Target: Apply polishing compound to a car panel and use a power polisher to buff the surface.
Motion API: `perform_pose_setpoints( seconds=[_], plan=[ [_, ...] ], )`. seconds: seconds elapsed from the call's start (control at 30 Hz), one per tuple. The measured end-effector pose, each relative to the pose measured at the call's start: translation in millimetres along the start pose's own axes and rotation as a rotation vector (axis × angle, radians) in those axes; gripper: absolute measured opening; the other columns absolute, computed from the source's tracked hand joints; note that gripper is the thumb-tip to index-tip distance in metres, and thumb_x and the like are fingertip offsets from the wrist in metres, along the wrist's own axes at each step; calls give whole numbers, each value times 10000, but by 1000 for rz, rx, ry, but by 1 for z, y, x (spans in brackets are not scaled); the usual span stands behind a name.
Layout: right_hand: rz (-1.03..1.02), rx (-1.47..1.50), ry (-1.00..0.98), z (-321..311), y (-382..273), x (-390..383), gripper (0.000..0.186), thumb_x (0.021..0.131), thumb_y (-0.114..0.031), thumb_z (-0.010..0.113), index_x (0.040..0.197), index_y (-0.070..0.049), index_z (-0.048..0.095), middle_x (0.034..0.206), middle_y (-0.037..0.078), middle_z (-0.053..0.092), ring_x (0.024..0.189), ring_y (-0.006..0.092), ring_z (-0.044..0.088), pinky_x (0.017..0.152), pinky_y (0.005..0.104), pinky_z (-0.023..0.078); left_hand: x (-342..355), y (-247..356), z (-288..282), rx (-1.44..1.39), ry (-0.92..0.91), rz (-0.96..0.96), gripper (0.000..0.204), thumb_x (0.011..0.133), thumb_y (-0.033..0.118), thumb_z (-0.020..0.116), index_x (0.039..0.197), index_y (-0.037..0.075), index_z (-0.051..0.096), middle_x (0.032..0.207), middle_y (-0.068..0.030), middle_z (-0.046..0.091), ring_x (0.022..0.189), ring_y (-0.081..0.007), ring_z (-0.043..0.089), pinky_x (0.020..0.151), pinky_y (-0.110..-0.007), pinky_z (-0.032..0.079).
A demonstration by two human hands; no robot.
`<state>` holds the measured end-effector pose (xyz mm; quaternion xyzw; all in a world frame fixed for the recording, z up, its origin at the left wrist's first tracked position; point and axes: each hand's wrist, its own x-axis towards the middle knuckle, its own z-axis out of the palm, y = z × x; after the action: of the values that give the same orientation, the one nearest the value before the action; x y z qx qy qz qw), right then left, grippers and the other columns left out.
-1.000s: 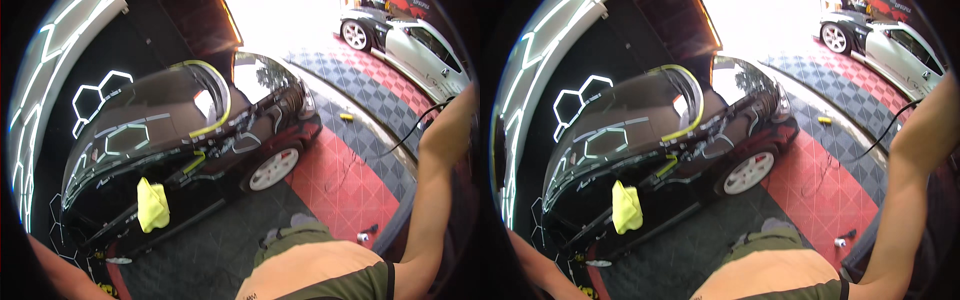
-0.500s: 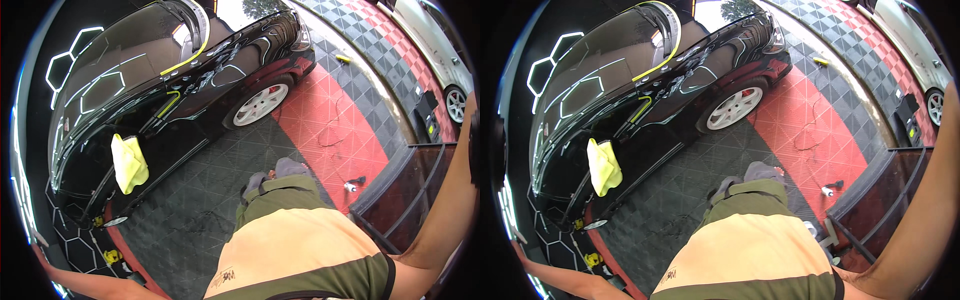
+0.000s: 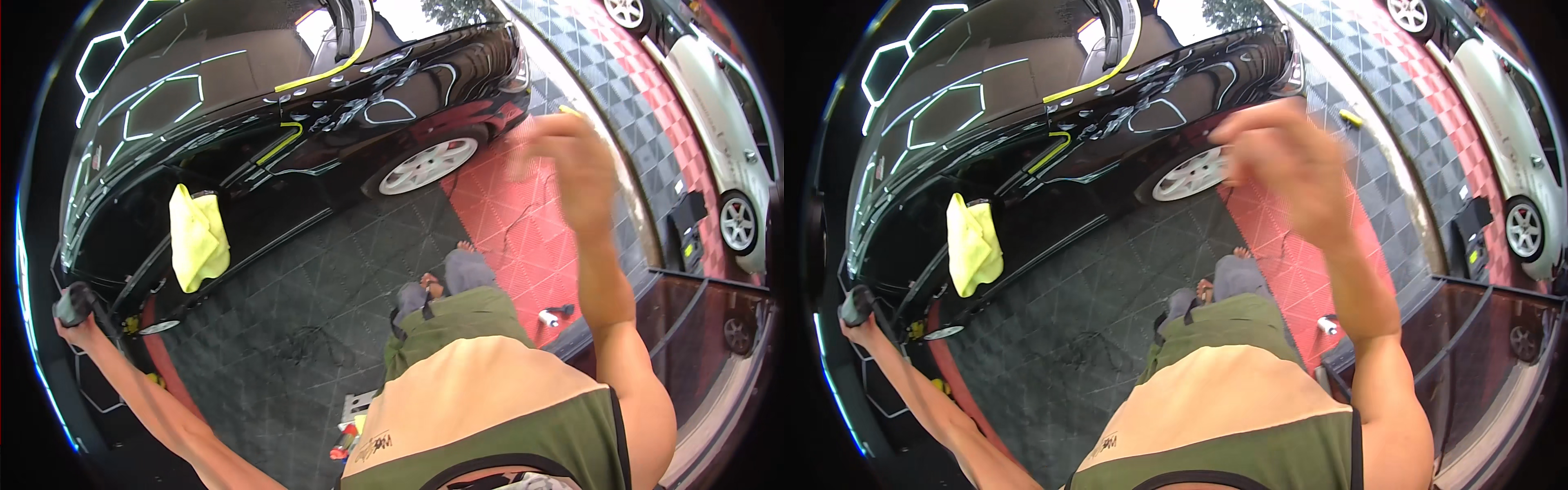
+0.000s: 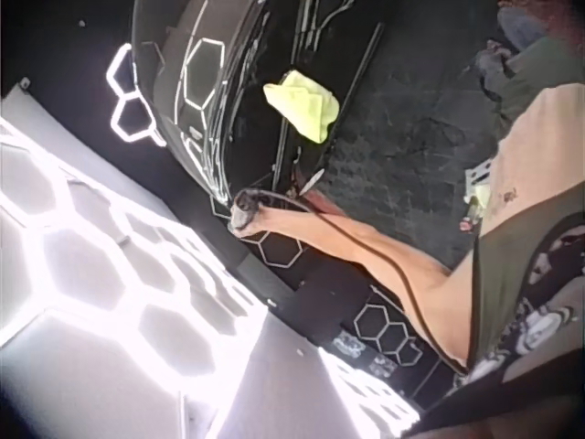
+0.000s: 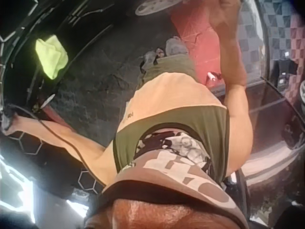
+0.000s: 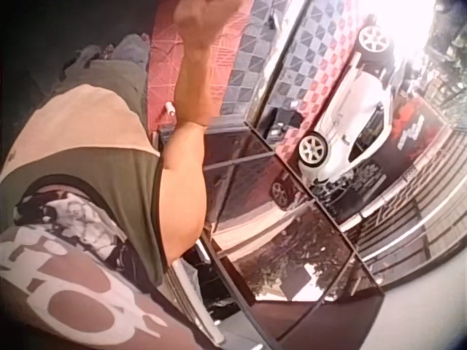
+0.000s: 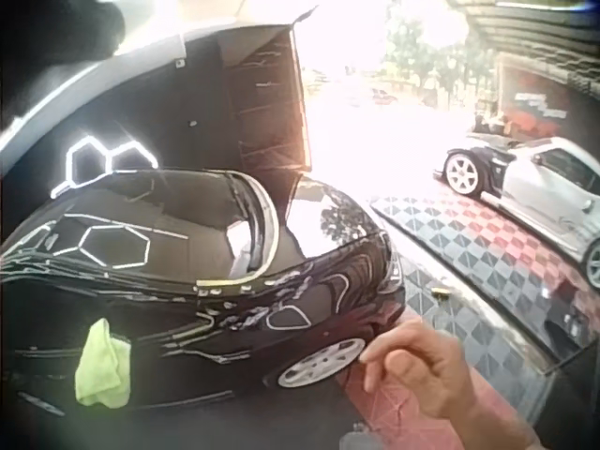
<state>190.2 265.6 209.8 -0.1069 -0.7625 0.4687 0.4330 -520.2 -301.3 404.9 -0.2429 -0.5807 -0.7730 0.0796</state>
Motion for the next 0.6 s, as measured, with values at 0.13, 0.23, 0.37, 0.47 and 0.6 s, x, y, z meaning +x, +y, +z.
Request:
perform_pose_setpoints(
  seconds=[0.13, 0.23, 0.37, 0.47, 0.6],
  plan=[
    [423, 124, -170, 92, 105, -12, 183, 986, -126, 553, 1025, 19, 658, 786, 70, 687, 701, 105, 651, 645, 268, 526, -25, -65, 106, 0, 346, -33, 577, 852, 410, 563, 1189, -58, 555, 1179, -292, 615, 1137, -449, 591, 1013, -587, 471],
    [471, 437, -306, 108, 101, -22, 143, 949, -90, 602, 1049, -10, 668, 825, 75, 705, 734, 130, 668, 703, 282, 542, -20, -17, 133, 112, 185, -89, 615, 887, 438, 571, 1181, -101, 541, 1115, -257, 635, 1068, -370, 622, 1009, -497, 484],
    [-227, 664, -461, 120, -6, 46, 417, 863, -105, 680, 1268, -49, 595, 1282, 151, 581, 1196, 323, 554, 971, 406, 496, -25, 39, 158, 160, 80, -89, 620, 898, 409, 586, 1265, -78, 472, 1200, -255, 575, 1079, -371, 604, 979, -501, 492],
    [-957, 583, -230, 152, -94, 69, 308, 634, -29, 712, 939, -20, 668, 1100, 149, 642, 1110, 289, 596, 821, 417, 510, -67, 13, 219, 130, 228, -2, 731, 849, 463, 670, 1308, -53, 432, 1189, -197, 557, 1071, -337, 586, 969, -484, 488],
    [-1282, 996, -1005, 164, -155, 77, 304, 904, -303, 615, 1082, -62, 668, 899, 226, 699, 795, 421, 668, 714, 520, 512, -111, 77, 207, 216, 326, 35, 734, 849, 507, 661, 1277, -62, 479, 1159, -192, 563, 1042, -319, 587, 971, -477, 484]
  ],
)
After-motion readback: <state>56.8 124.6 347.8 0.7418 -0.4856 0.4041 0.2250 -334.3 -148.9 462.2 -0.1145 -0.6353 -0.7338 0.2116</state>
